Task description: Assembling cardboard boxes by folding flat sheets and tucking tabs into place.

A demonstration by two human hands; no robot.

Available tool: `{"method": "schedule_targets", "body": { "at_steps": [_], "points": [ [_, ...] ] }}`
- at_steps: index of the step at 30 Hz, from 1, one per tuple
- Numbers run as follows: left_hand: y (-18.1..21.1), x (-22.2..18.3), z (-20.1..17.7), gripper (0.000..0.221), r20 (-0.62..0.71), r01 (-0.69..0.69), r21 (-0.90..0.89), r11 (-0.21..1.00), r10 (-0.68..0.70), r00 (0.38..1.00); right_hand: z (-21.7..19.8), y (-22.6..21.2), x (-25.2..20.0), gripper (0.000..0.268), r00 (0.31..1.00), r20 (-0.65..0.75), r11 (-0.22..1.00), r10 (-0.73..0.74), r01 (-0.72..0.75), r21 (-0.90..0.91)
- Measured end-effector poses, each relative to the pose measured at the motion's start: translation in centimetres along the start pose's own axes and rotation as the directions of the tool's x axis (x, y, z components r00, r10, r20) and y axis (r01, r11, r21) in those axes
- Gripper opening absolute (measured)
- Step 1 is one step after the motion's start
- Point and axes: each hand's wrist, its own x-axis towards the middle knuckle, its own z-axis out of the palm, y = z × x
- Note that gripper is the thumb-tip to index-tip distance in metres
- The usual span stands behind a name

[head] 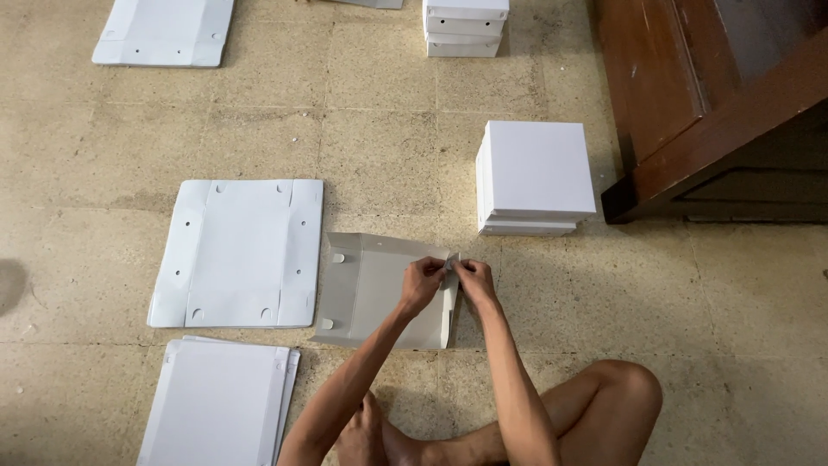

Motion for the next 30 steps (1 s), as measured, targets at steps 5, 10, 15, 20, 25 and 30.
{"method": "schedule_targets", "body": {
  "at_steps": [5, 10, 15, 20, 25, 30],
  "points": [
    [-0.2, -0.3, -0.2, 0.023, 0.007, 0.007, -0.048, 0.999, -0.006, 1.000, 0.4, 1.5, 0.3, 0.029, 0.997, 0.015, 0.992, 0.080, -0.081, 0.100],
    [1.0, -1.2, -0.7, 0.024, -0.005, 0.005, -0.050, 0.999, -0.006, 1.000, 0.8, -0.4, -1.5, 0.040, 0.988, 0.007, 0.961, 0.151, -0.149, 0.231],
    [0.9, -1.6, -0.2, 0.027, 0.013, 0.030, -0.083, 0.996, -0.029, 0.999, 0.8, -2.2, -3.4, 0.033, 0.990, -0.005, 0.967, 0.139, -0.135, 0.217],
    [1.6, -2.0, -0.2, 0.034, 0.008, 0.021, -0.121, 0.992, -0.020, 1.000, 0.5, -2.9, -4.2, 0.027, 0.996, -0.019, 0.978, 0.093, -0.087, 0.188],
    [0.4, -1.5, 0.6, 0.036, -0.021, -0.106, -0.064, 0.992, 0.105, 0.994, -0.6, -5.4, -7.3, 0.034, 0.993, -0.029, 0.993, -0.113, 0.114, 0.027],
    [0.3, -1.5, 1.2, 0.035, -0.015, -0.156, -0.030, 0.987, 0.156, 0.988, -0.9, -4.5, -6.3, 0.036, 0.962, 0.044, 0.955, -0.269, 0.272, -0.115]
  ]
}}
